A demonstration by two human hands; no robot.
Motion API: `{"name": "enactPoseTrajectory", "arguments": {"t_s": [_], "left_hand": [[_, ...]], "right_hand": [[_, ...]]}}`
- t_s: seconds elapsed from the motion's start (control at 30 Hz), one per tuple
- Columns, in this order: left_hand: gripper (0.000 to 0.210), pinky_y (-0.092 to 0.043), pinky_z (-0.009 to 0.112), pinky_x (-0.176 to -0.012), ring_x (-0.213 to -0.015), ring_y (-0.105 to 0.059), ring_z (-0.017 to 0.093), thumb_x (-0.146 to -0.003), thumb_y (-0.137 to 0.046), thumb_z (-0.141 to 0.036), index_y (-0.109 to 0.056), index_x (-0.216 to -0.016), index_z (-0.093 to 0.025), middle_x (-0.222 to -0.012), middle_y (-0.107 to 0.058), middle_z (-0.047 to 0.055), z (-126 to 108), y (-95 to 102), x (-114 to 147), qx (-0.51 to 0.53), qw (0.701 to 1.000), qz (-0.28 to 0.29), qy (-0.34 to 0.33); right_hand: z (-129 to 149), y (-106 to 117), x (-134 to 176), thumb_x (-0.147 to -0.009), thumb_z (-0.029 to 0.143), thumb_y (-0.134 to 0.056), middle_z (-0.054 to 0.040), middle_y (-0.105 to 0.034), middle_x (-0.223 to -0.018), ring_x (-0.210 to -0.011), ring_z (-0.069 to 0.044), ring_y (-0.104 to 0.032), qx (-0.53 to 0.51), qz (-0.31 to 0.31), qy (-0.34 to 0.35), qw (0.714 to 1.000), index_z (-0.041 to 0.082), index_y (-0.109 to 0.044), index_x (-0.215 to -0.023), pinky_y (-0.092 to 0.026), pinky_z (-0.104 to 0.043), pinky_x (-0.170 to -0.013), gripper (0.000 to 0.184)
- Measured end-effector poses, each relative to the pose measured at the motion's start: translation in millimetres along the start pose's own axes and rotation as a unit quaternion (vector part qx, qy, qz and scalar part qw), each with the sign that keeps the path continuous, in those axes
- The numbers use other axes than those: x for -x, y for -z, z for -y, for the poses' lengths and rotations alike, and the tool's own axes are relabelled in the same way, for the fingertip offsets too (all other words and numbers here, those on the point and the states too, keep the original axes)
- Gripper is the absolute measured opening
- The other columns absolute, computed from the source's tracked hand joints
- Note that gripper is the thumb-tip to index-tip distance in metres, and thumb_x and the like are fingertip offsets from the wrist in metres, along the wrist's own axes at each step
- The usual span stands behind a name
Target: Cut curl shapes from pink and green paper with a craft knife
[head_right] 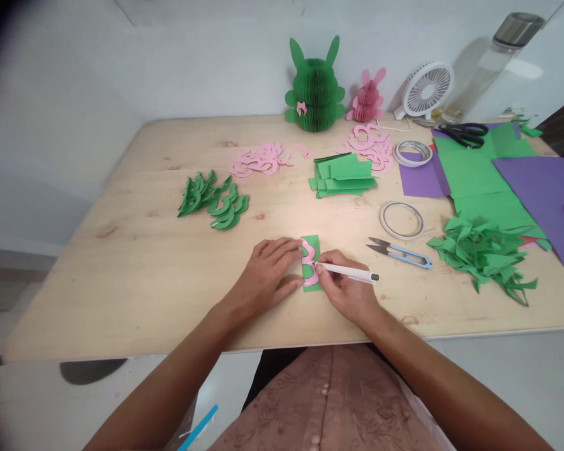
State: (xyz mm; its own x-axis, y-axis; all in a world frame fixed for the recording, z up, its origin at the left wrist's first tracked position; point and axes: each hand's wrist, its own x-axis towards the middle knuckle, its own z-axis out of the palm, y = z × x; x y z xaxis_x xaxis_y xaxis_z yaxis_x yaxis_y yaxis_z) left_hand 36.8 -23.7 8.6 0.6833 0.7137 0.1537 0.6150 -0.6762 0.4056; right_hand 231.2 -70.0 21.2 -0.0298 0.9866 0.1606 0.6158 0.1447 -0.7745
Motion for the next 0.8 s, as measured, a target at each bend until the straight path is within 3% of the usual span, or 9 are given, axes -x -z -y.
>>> {"name": "enactPoseTrajectory", "arguments": {"t_s": [0.8], "left_hand": [[0.033, -0.029, 0.045, -0.108, -0.132, -0.042, 0.026, -0.091, -0.053, -0.031, -0.056, -0.120, -0.017, -0.141, -0.052, 0.010, -1.2, 1.3, 0.7, -0.002, 1.000, 0.005, -0.003]], "right_hand": [[-0.1, -0.5, 0.2, -0.090, 0.031, -0.053, 0.0019, -0.059, -0.062, -0.047, -0.010, -0.043, -0.004, 0.001, -0.005, 1.000, 0.020, -0.061, -0.084, -0.032, -0.024, -0.045, 0.015]]}}
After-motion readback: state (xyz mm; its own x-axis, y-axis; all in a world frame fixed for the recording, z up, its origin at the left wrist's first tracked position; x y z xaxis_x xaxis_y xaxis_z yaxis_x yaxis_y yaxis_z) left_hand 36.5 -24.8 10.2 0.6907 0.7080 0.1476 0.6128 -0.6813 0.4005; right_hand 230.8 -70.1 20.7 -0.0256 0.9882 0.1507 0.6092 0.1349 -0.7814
